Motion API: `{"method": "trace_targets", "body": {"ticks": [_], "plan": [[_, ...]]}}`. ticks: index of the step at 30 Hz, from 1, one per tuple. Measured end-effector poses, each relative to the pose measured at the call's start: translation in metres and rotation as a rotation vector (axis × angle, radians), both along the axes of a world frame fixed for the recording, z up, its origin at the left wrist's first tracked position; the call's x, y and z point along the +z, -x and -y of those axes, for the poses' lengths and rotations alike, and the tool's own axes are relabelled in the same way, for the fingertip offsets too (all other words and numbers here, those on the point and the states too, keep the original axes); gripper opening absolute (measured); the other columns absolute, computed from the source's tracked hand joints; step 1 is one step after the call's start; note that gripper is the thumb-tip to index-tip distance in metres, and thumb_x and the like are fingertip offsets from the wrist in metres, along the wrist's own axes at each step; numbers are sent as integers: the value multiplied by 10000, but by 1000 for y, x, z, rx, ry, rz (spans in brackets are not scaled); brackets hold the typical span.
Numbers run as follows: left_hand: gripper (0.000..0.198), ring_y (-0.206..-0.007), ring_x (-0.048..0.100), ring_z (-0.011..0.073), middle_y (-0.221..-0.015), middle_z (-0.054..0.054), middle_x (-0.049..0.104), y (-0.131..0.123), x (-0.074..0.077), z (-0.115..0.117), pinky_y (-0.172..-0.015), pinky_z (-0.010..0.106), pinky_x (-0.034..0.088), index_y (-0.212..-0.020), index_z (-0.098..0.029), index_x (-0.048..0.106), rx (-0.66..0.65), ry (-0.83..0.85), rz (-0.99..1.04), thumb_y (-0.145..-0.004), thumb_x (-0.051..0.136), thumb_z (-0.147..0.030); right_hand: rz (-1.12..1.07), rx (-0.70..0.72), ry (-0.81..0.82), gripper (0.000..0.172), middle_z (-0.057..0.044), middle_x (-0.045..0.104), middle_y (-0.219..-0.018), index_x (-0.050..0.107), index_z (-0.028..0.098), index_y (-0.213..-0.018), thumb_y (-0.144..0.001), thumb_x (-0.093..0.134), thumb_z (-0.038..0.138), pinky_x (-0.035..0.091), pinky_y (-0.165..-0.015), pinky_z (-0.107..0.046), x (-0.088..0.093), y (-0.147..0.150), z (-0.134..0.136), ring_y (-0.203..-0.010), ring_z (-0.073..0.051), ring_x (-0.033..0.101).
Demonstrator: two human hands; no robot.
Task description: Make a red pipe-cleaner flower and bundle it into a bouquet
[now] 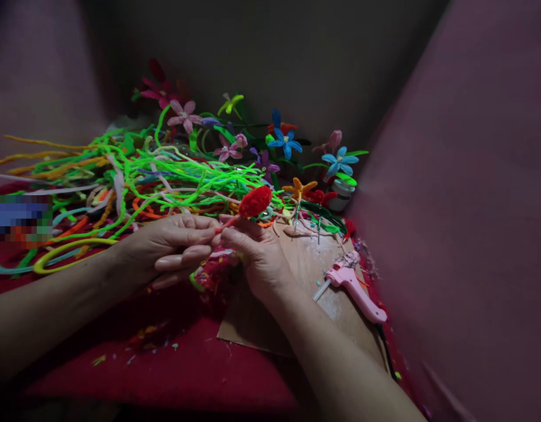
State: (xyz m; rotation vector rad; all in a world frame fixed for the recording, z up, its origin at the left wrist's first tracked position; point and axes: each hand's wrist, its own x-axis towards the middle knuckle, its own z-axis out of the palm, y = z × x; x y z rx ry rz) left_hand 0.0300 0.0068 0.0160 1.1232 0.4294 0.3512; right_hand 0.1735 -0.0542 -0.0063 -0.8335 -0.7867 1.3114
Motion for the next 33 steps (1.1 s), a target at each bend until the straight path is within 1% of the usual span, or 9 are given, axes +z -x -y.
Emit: {"method": "trace_targets", "body": {"ticks": [3,5,9,14,18,20,22,28,33], "plan": [[199,-235,232,22,-388,-80,382,1,1,-1,-246,144,287,-703,-142,571,-42,-64,0,-839,523,-279,-44,3,-37,84,29,620,-600,698,197,-685,-609,735,194,392,-511,-205,2,1,0,-546,-84,515],[206,-261,296,21,-442,-61,458,0,2,0,-282,148,302,-724,-138,576,-18,-191,-28,-846,516,-293,-60,-26,-49,55,32,609,-580,686,188,-644,-611,728,172,390,-502,-203,2,2,0,-528,-77,505],[219,-378,445,51,-506,-41,526,-3,3,6,-387,162,347,-717,-141,567,136,-675,-185,-850,494,-299,-92,-118,-8,80,40,625,-642,666,192,-658,-620,733,169,359,-467,-192,-3,3,-2,-560,-79,523],[155,-543,513,88,-613,-16,588,-4,-8,10,-529,191,380,-783,-154,601,381,-1370,-293,-824,497,-261,-109,-129,6,128,56,590,-608,634,194,-663,-608,748,175,352,-444,-201,-5,6,-2,-515,-79,498],[199,-546,496,91,-626,-2,555,-3,-17,9,-537,207,368,-747,-145,570,422,-1580,-282,-852,413,-209,-56,-138,16,141,42,605,-646,636,191,-673,-598,756,195,357,-437,-198,-4,8,0,-554,-93,521],[197,-517,464,84,-585,-17,510,-3,-16,9,-512,204,349,-707,-147,555,436,-1557,-264,-841,421,-203,-33,-163,13,145,47,589,-632,632,189,-660,-594,761,200,337,-429,-194,-5,8,1,-527,-79,483],[195,-476,425,71,-532,-38,456,-4,-12,11,-470,193,321,-665,-152,539,442,-1422,-264,-826,444,-208,-11,-166,-1,141,48,581,-636,632,190,-672,-609,756,212,319,-429,-196,-5,8,1,-514,-71,449],[184,-318,395,43,-490,-53,507,-3,4,9,-316,159,261,-695,-154,526,259,-537,-232,-831,506,-277,17,-97,-45,149,49,576,-702,643,201,-757,-647,738,237,320,-461,-195,-4,8,2,-546,-65,467],[249,-235,280,36,-347,-80,381,-1,4,4,-255,142,260,-613,-162,485,138,-155,-121,-842,510,-259,-2,-61,-23,134,47,606,-703,642,213,-771,-669,722,251,312,-468,-196,-6,5,1,-562,-72,500]]}}
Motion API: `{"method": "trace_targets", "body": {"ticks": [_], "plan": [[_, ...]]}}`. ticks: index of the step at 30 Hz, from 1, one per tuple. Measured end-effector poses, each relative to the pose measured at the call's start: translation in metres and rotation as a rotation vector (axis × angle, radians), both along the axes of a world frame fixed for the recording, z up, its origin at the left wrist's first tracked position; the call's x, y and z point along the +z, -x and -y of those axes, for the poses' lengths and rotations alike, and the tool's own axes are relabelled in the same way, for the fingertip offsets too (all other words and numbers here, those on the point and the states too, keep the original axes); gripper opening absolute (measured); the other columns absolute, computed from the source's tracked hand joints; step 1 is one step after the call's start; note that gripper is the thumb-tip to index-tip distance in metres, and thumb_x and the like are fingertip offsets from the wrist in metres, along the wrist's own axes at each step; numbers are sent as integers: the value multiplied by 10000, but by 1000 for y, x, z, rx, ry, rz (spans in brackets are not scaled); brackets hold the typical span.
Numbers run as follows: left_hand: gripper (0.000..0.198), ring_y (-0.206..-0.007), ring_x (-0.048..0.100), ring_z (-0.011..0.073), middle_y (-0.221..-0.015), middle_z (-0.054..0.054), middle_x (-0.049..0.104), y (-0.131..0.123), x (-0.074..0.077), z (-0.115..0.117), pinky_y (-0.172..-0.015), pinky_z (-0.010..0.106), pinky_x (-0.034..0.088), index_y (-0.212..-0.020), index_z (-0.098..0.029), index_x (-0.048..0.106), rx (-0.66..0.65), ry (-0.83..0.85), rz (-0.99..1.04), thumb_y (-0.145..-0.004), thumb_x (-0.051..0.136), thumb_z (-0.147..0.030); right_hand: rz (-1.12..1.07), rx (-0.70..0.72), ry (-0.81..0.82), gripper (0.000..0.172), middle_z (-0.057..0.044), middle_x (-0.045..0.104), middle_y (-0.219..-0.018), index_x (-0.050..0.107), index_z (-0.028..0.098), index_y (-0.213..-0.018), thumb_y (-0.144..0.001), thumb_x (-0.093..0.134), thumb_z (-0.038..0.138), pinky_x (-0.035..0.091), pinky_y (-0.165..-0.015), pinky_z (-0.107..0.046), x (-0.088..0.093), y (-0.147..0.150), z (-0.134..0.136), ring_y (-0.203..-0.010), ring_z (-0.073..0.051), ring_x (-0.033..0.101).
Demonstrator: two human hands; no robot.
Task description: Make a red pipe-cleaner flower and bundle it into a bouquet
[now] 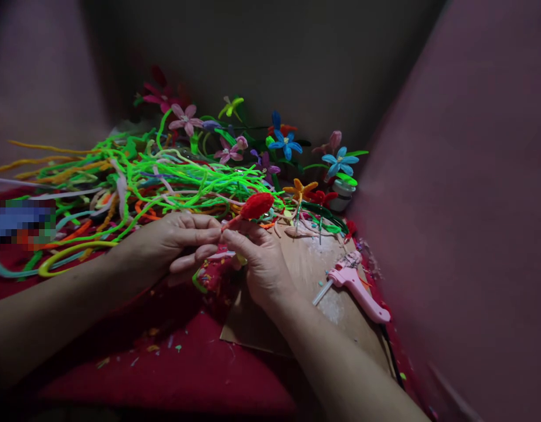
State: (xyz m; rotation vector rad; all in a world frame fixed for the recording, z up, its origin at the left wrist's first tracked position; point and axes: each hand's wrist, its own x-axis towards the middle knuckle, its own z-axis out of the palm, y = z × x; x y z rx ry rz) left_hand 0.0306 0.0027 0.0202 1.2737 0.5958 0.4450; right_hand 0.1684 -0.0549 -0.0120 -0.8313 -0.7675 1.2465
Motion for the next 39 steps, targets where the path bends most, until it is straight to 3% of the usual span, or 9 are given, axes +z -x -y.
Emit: {"method": "trace_targets", "body": {"ticks": [5,9,12,18,22,27,30,35,39], "plan": [[119,-237,180,18,-400,-87,402,-2,-8,-4,-222,132,255,-719,-155,533,-139,182,99,-821,519,-214,-48,41,-27,61,42,613,-627,658,196,-721,-683,705,202,320,-467,-179,2,-2,0,-550,-67,513],[133,-235,173,29,-401,-98,386,-3,-10,-6,-228,156,265,-770,-164,538,-219,95,119,-844,493,-266,-97,45,-8,103,44,610,-601,663,185,-678,-608,738,181,364,-475,-180,7,-2,1,-544,-73,529],[244,-292,327,36,-453,-62,463,-4,-7,-3,-316,158,309,-727,-150,539,-127,-244,-30,-870,464,-333,-104,-22,28,131,49,622,-649,657,185,-660,-571,753,171,377,-473,-177,8,-1,1,-566,-72,540],[179,-603,566,132,-680,38,609,-4,-22,2,-554,236,408,-818,-115,602,230,-1419,-253,-848,471,-234,-65,-113,54,119,64,574,-623,636,190,-638,-593,746,181,336,-433,-175,3,-1,1,-528,-62,489],[182,-543,535,102,-635,13,575,0,-31,-1,-515,210,372,-801,-116,588,257,-1649,-202,-862,420,-145,-3,-102,37,134,64,582,-668,657,209,-689,-602,758,201,299,-439,-179,1,1,2,-540,-56,441],[196,-487,486,84,-575,-11,535,2,-21,2,-480,200,339,-747,-127,589,300,-1531,-223,-862,444,-192,32,-69,-23,113,53,605,-720,669,211,-722,-640,744,233,298,-451,-190,1,1,2,-543,-56,418],[210,-480,458,75,-550,-19,516,1,-11,6,-472,192,333,-722,-127,610,303,-1338,-231,-843,473,-232,36,-44,-50,102,46,610,-727,670,201,-734,-656,731,226,336,-467,-183,3,1,3,-563,-58,463],[212,-383,359,38,-491,-43,468,-1,4,8,-364,153,253,-668,-136,580,111,-597,-177,-816,520,-276,-15,44,-44,80,29,644,-733,679,201,-772,-695,689,220,442,-532,-221,2,0,2,-610,-101,568],[181,-318,290,2,-501,-40,499,0,4,4,-315,126,183,-693,-133,563,11,-115,-34,-805,570,-274,-67,69,-34,77,32,649,-713,673,196,-760,-687,696,210,451,-548,-220,-1,-1,-2,-616,-101,579]]}}
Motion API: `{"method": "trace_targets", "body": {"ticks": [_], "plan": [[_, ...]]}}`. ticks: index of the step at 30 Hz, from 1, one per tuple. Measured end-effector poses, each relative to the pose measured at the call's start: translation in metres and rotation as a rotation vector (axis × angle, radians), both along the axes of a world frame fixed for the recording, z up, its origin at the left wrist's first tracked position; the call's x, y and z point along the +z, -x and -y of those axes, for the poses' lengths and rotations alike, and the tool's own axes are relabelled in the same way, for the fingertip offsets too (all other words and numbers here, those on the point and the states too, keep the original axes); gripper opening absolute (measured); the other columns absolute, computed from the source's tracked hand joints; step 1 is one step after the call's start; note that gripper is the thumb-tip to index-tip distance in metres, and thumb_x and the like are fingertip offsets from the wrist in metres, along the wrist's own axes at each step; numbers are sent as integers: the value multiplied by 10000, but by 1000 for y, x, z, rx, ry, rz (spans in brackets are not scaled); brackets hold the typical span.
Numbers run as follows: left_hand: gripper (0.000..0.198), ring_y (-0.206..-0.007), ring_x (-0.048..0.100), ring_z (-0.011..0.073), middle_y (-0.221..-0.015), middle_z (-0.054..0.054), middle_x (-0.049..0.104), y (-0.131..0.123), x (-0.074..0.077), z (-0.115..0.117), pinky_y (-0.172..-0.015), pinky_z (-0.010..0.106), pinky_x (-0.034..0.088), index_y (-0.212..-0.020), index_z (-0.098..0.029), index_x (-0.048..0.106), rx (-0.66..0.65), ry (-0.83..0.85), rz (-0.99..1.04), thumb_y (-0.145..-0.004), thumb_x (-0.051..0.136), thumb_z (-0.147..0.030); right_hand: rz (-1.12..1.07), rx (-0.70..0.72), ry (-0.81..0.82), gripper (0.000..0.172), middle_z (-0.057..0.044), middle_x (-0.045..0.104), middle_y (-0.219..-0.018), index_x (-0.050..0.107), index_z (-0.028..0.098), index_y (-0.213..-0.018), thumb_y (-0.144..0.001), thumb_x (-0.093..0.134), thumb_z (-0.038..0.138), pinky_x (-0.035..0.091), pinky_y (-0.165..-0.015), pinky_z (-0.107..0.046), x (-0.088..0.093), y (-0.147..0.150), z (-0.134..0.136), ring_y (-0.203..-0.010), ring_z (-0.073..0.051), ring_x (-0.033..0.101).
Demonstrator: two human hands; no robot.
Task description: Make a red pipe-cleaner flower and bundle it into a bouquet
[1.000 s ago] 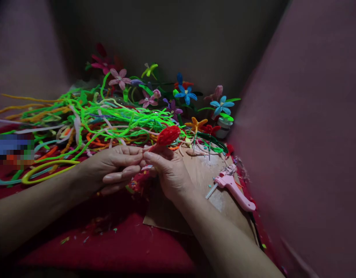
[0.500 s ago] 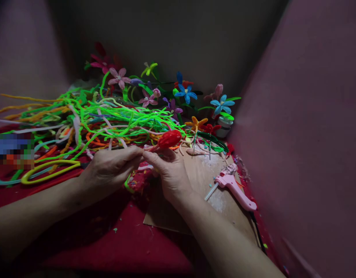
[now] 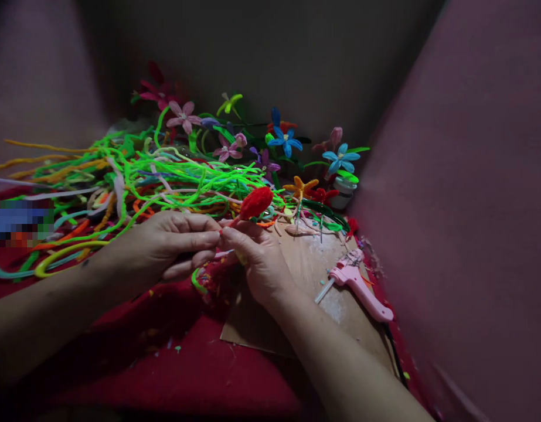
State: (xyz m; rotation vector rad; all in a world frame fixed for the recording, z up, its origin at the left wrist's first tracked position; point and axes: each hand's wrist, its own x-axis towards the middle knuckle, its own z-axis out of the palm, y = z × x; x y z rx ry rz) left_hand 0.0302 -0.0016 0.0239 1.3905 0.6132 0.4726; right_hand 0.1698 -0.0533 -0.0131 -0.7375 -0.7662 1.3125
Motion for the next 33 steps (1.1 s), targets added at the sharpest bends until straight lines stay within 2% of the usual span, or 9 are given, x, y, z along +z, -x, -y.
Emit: {"method": "trace_targets", "body": {"ticks": [3,6,10,15,19,24,27,30,33], "plan": [[133,-287,211,-14,-488,-59,473,0,-5,-3,-291,110,168,-737,-137,561,-86,248,117,-825,542,-235,-16,21,11,87,39,646,-666,674,208,-762,-684,707,226,454,-576,-219,0,0,-1,-609,-98,581],[125,-266,154,-9,-458,-78,427,-2,-10,-3,-258,108,180,-766,-136,565,-161,365,224,-846,493,-200,-42,48,9,151,38,653,-673,682,228,-814,-670,721,250,461,-595,-237,2,-1,-1,-621,-109,588],[148,-243,156,1,-439,-79,430,-4,-11,-2,-239,113,193,-798,-131,575,-200,371,281,-863,460,-198,-93,110,-18,172,38,650,-653,688,233,-809,-646,742,254,442,-564,-233,3,-1,1,-595,-106,573],[138,-252,203,5,-457,-68,466,-3,-9,-2,-253,125,189,-779,-146,576,-211,301,227,-847,511,-247,-97,56,-14,118,44,641,-632,674,204,-689,-608,759,204,416,-560,-215,5,-2,2,-558,-80,542],[238,-304,340,16,-525,-33,538,-3,-2,6,-310,146,239,-704,-139,558,-60,-37,31,-847,516,-325,-41,-33,-8,106,30,652,-693,670,201,-678,-609,750,211,428,-594,-249,6,-1,2,-597,-101,551],[177,-488,517,82,-580,-13,586,-2,-7,13,-477,194,387,-747,-145,585,236,-972,-150,-841,503,-271,10,-128,8,67,38,647,-689,670,211,-665,-637,725,184,444,-573,-243,6,3,6,-609,-105,561],[179,-625,591,117,-715,42,651,1,-21,8,-567,219,417,-808,-127,593,279,-1443,-165,-864,436,-193,52,-143,7,46,36,641,-668,684,209,-690,-664,714,186,413,-502,-215,6,6,8,-578,-94,548],[184,-612,584,130,-702,53,640,4,-30,2,-536,232,397,-805,-117,590,253,-1624,-192,-848,413,-146,86,-204,13,50,38,634,-660,681,196,-662,-659,715,160,397,-494,-195,6,7,8,-585,-81,535],[183,-512,513,103,-591,13,570,3,-25,2,-481,222,365,-747,-123,589,259,-1443,-193,-835,433,-163,92,-197,-2,35,32,638,-677,685,192,-671,-663,711,170,420,-514,-200,8,7,8,-597,-86,540]]}}
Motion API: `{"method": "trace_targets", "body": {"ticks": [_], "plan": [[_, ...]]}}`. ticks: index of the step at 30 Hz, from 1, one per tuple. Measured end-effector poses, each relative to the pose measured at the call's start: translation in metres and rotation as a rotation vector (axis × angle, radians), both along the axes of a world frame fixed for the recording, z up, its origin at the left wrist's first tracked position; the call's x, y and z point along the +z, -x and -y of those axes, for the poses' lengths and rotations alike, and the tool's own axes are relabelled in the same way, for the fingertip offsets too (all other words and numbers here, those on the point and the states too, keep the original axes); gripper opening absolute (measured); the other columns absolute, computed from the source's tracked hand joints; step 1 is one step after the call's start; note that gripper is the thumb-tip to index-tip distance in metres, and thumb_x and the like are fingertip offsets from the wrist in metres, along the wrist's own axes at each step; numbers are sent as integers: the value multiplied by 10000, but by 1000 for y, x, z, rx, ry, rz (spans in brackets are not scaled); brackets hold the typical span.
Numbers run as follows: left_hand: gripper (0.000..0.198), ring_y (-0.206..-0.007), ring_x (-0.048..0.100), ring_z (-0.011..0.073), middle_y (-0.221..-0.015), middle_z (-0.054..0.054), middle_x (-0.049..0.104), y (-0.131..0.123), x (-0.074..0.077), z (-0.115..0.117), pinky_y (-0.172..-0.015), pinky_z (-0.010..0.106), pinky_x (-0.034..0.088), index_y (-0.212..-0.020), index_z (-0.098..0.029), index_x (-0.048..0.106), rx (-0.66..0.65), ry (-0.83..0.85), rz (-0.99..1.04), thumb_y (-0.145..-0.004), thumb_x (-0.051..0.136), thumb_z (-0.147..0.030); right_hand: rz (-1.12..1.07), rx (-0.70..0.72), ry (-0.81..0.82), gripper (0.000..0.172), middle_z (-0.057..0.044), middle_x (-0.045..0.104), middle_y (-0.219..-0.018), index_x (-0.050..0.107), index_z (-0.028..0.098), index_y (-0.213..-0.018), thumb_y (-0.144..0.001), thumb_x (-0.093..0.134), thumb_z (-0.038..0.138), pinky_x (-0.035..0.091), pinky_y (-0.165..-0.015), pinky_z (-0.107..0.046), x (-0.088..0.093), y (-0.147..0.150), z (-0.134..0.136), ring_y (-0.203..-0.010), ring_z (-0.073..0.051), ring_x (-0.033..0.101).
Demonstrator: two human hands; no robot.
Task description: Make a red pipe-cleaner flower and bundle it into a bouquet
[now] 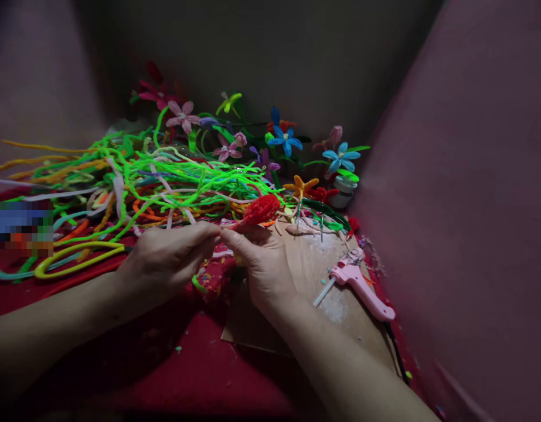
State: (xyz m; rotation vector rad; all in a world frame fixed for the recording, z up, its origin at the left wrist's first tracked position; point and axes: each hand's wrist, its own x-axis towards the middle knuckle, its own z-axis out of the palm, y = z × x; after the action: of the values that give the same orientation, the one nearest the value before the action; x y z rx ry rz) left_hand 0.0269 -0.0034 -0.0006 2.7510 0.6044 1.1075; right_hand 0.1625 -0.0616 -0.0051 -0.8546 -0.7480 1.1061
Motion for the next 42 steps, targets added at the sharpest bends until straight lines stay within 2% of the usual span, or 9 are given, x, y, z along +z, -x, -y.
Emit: {"method": "trace_targets", "body": {"ticks": [3,7,11,15,19,25,27,34,42], "plan": [[209,-387,406,58,-484,-40,470,-3,16,3,-390,187,307,-669,-139,564,-12,513,67,-836,476,-228,13,67,-10,50,18,653,-744,689,194,-716,-670,709,194,463,-578,-228,2,0,1,-660,-107,570],[173,-310,360,26,-492,-49,512,-4,28,3,-308,148,234,-697,-147,542,-139,1179,152,-827,521,-259,18,123,2,79,20,656,-762,689,205,-756,-684,709,230,462,-622,-240,0,-2,0,-682,-112,585],[233,-251,230,24,-360,-75,392,-3,23,-4,-266,142,209,-649,-158,518,-262,1519,175,-842,509,-289,-48,152,-22,46,24,659,-741,689,199,-719,-677,710,194,421,-565,-213,-6,-6,-5,-648,-96,572],[223,-236,154,34,-317,-97,288,-1,16,-12,-250,155,210,-660,-171,519,-396,1678,110,-833,508,-311,-90,240,-2,89,30,648,-666,694,212,-731,-656,738,227,389,-501,-208,-11,-10,-10,-583,-96,556],[252,-246,251,44,-362,-74,389,-2,19,-13,-280,170,231,-690,-168,542,-363,1461,24,-850,478,-352,-113,207,2,116,26,647,-684,690,204,-718,-622,755,211,428,-540,-229,-12,-11,-11,-599,-103,561],[182,-534,511,103,-638,19,591,-6,8,-4,-494,205,361,-770,-143,588,-53,316,-94,-835,472,-267,-133,-16,57,141,45,602,-660,632,195,-601,-574,765,158,395,-517,-212,-6,-5,-6,-621,-96,531],[176,-580,521,111,-686,28,613,-5,3,-3,-528,209,360,-835,-143,601,-30,99,-95,-839,443,-220,-114,-49,69,150,48,604,-678,622,198,-595,-570,765,159,395,-537,-217,-4,-4,-5,-646,-99,534],[192,-465,393,59,-510,-58,449,-5,9,-1,-481,169,305,-684,-160,556,6,251,31,-839,459,-220,-50,50,67,127,44,644,-736,656,220,-675,-596,753,197,394,-549,-226,0,-5,-4,-683,-109,552],[215,-473,398,61,-513,-51,455,-5,11,0,-485,182,295,-656,-151,566,47,332,46,-834,485,-241,-17,76,51,50,41,650,-677,698,235,-668,-626,711,210,403,-565,-227,3,-8,-3,-625,-97,535]]}}
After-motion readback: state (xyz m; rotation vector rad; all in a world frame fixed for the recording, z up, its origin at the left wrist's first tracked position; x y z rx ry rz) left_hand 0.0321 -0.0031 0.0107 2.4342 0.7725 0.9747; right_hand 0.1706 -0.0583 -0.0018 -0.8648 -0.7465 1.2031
